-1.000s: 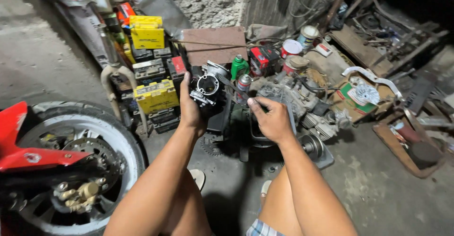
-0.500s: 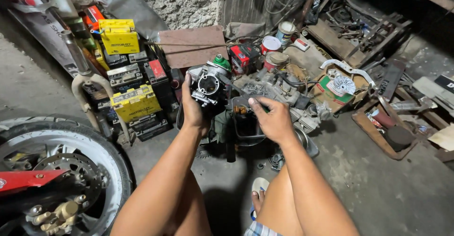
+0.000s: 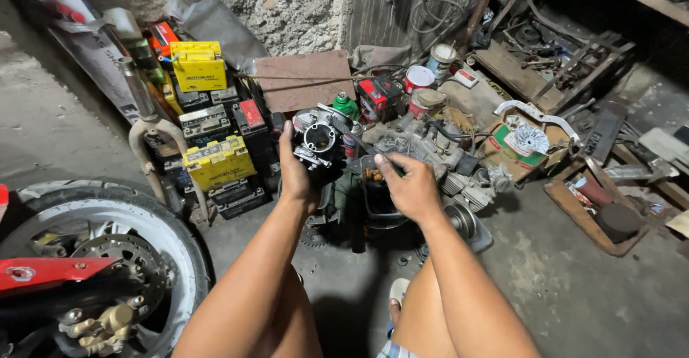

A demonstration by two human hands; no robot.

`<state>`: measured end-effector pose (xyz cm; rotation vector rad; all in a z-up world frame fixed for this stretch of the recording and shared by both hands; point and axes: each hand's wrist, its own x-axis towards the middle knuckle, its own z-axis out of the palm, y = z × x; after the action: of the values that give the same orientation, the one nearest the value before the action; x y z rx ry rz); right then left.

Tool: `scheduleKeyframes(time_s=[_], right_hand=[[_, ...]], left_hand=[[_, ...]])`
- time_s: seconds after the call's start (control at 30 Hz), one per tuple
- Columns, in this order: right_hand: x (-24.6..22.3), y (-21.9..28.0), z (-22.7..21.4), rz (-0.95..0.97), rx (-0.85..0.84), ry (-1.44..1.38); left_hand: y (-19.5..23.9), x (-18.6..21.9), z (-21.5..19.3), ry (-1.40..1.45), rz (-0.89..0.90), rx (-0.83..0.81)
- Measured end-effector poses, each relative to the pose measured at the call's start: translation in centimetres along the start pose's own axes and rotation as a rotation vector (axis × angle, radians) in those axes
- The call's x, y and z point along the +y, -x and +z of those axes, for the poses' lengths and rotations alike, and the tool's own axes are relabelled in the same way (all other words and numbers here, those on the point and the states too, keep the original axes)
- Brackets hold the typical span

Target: Reassembling and cleaning parts of a motorcycle carburetor using a small tool in a workshop environment.

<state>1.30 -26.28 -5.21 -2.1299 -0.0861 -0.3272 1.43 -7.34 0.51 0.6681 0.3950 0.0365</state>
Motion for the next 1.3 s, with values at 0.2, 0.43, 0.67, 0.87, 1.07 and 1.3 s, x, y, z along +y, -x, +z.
scheduleKeyframes(time_s=[0.2, 0.43, 0.67, 0.87, 1.07, 1.3], right_hand=[[0.4, -0.5, 0.7, -0.001, 0.002, 0.014], [0.2, -0.6, 2.3, -0.022, 0.022, -0.045], [-0.2, -0.9, 2.5, -0.036, 0.031, -0.059], [-2.1, -0.7, 2.8, -0.073, 0.012, -0.088], [-2.4, -0.7, 3.0, -0.070, -0.012, -0.099], [-1.5, -1.3, 3.8, -0.049, -0.059, -0.087]], left_hand=[[-1.3, 1.0, -2.0, -0.028, 0.027, 0.036], [-1.1, 1.3, -2.1, -0.105, 0.018, 0.022], [-1.9, 1.5, -3.1, -0.045, 0.031, 0.052], [-2.5, 0.4, -3.8, -0.083, 0.005, 0.046], [-1.9, 1.0, -3.3, -0.031, 0.029, 0.053], [-2.0, 1.2, -3.5, -0.067, 0.023, 0.074]])
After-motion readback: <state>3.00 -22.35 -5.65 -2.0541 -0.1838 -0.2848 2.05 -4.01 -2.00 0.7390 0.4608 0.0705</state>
